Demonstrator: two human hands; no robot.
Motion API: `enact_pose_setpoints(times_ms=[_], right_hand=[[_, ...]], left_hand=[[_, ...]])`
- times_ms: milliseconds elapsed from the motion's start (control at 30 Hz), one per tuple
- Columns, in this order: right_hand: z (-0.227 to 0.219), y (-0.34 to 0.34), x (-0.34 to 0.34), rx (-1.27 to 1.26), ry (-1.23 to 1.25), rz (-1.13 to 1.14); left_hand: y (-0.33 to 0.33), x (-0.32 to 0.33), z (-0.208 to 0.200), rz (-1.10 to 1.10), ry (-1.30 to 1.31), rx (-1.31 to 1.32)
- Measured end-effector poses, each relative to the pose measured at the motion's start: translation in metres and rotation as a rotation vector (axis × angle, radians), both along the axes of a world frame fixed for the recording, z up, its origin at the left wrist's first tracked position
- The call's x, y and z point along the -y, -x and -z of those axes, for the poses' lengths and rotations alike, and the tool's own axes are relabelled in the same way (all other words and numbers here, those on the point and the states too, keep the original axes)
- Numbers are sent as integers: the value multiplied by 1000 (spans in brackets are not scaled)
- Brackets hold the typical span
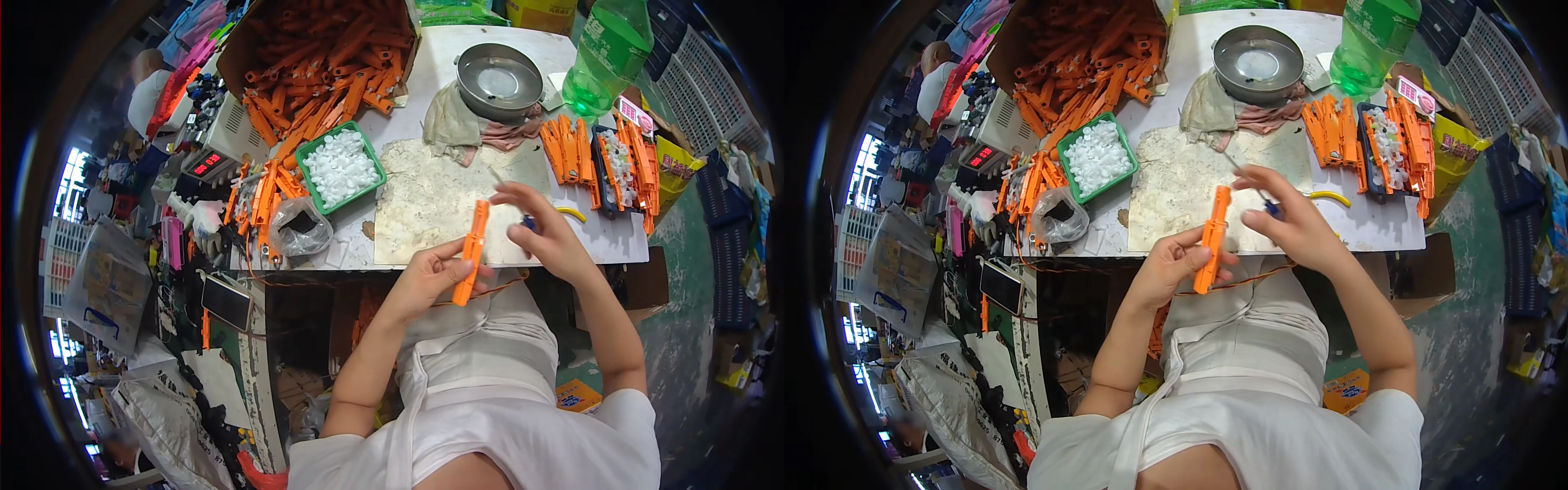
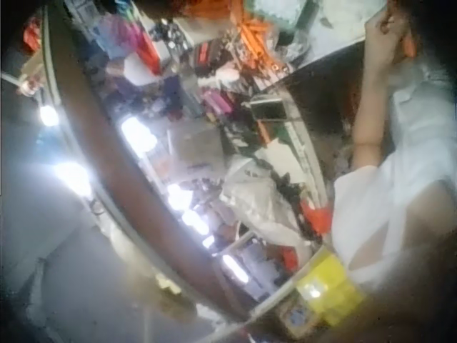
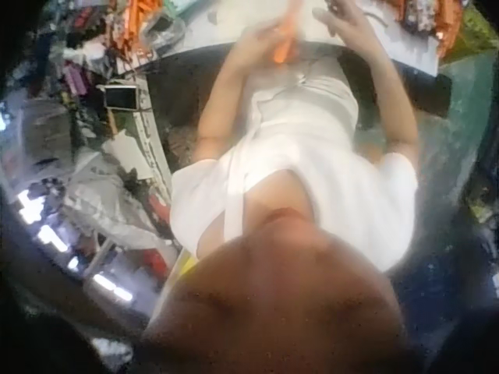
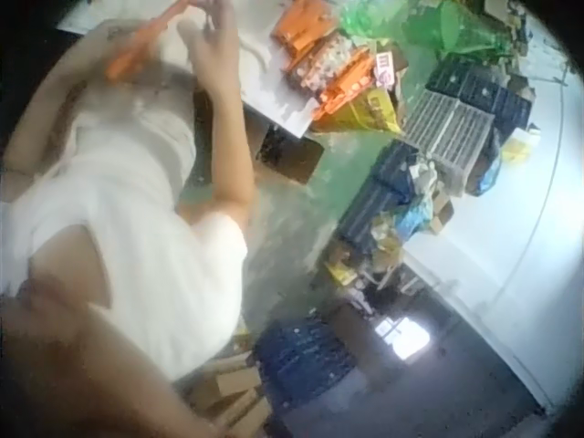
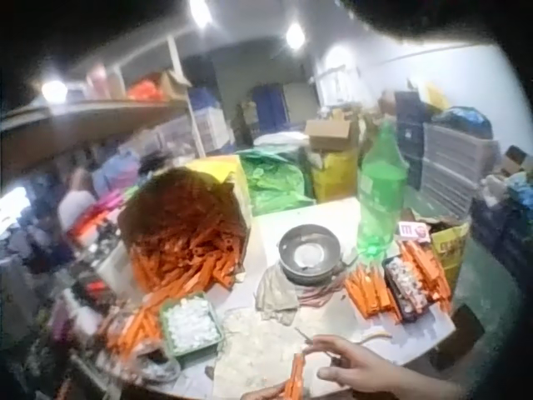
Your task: The person assembles small orange plastic components by hand. They pick up an orange plastic piece, insert a white plastic cap, and use a screwdriver to tighten a screw. The person repeats this process for multiple units, placing the finished items on the table.
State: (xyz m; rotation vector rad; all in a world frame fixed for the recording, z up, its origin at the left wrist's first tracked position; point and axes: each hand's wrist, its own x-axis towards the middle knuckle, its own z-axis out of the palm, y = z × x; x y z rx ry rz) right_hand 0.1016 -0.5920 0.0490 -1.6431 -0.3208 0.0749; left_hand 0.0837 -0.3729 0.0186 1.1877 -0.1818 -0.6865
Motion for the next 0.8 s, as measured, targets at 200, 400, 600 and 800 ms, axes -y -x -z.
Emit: enact_pose_setpoints(times_ms=[200,400,600,800], right_hand=[[22,-25,-15,-443,-472,-11],[36,-16,-47,-456,-703,249],[40,-5,-49,-429,-463,167],[1,5,-27,231,326,157]], left_hand=[[4,-5,-2,-114,203,66],[10,18,37,-458,135,650],[1,34,26,-780,218,655],[-6,-2,18,-765,-91,688]])
